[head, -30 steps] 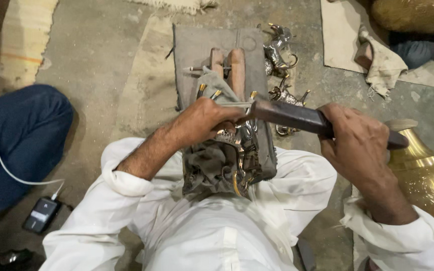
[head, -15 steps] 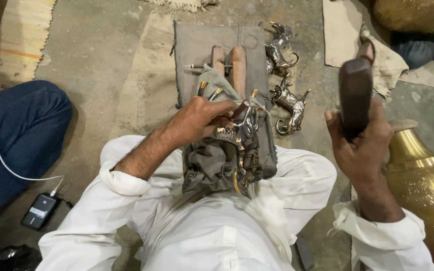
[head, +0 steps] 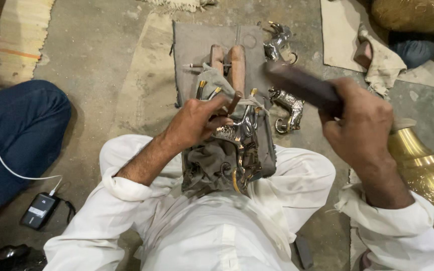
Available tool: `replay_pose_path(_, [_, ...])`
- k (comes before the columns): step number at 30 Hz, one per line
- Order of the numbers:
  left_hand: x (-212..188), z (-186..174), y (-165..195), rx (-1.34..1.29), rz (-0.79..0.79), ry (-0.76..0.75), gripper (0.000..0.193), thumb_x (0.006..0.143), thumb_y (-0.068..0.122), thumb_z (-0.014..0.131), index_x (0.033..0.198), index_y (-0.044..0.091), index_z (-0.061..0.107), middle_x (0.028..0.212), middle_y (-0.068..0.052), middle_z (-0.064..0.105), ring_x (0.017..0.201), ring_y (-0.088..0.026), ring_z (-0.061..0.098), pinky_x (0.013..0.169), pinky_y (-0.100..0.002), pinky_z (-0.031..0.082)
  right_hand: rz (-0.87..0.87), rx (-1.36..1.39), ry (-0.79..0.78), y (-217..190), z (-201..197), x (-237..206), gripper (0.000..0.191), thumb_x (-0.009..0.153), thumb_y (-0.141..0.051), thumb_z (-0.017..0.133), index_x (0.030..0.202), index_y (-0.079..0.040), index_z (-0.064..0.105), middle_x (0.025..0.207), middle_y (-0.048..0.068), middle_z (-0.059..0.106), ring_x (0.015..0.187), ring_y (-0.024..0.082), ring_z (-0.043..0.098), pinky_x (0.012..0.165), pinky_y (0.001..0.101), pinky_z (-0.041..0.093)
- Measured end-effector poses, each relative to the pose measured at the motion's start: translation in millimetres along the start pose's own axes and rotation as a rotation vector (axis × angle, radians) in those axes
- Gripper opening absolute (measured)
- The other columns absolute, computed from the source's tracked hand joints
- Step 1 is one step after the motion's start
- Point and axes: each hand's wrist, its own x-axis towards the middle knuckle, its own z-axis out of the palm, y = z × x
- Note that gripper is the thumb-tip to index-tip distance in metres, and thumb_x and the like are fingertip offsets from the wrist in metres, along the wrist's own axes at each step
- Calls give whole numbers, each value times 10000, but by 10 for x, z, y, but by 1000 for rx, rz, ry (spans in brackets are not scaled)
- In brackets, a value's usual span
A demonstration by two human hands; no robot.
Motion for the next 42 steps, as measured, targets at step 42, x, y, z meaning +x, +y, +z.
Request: replay_pose_path(42, [-183,8,-11,21,104,12,410,841,-30,786,1215,94,670,1002,-77,791,901,-190,795,776,-301,639,77,-112,-347,131,167,-469,442,794,-58,804,1209,-96,656,832,97,726,729,253,705,703,448,545])
